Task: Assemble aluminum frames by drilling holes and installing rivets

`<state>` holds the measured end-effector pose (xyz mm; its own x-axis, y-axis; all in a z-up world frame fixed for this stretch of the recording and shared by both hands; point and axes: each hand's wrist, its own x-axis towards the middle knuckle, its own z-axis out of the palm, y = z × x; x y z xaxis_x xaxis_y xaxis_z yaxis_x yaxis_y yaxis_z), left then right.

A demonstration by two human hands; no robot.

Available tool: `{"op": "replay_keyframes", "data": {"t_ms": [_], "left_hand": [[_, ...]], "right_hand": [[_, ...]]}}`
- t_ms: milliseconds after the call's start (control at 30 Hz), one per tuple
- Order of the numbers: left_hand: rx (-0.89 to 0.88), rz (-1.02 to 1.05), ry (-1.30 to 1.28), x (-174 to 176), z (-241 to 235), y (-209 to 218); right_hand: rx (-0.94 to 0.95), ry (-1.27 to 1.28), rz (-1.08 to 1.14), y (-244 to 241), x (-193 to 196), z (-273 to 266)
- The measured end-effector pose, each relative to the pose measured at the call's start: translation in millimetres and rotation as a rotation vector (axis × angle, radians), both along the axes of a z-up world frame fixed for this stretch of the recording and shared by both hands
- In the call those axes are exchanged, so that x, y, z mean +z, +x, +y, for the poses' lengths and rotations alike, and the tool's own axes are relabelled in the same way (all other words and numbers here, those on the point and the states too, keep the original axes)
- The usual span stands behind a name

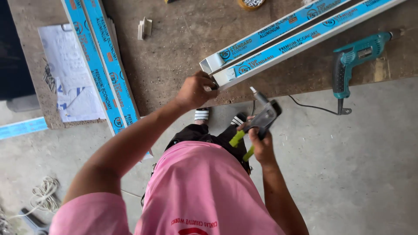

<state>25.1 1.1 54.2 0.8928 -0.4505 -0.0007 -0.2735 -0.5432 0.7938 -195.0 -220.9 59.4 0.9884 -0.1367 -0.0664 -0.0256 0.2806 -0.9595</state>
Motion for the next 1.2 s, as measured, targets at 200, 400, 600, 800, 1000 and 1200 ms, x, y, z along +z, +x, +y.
{"op": "replay_keyframes", "data": {"t_ms": [200, 400, 600, 800, 1000, 1200], "left_hand": [[0.097, 0.761, -0.172, 116, -3, 28], [0.181, 1.097, -0.393, 180, -15, 26], [0.179, 1.156, -0.461, 170, -17, 23], [0.192, 1.169, -0.483, 174, -19, 20], [0.171, 1.178, -0.476, 171, -22, 14], [0.179, 1.233, -0.491, 178, -25, 9]], "right_hand": [[0.001, -0.308, -0.155, 29, 48, 47], [-0.008, -0.336, -0.202, 47, 48, 55], [0.006, -0.333, -0.281, 49, 59, 50], [0.026, -0.292, -0.278, 47, 62, 47], [0.01, -0.404, -0.257, 50, 63, 47], [-0.058, -0.549, -0.263, 53, 64, 42]]}}
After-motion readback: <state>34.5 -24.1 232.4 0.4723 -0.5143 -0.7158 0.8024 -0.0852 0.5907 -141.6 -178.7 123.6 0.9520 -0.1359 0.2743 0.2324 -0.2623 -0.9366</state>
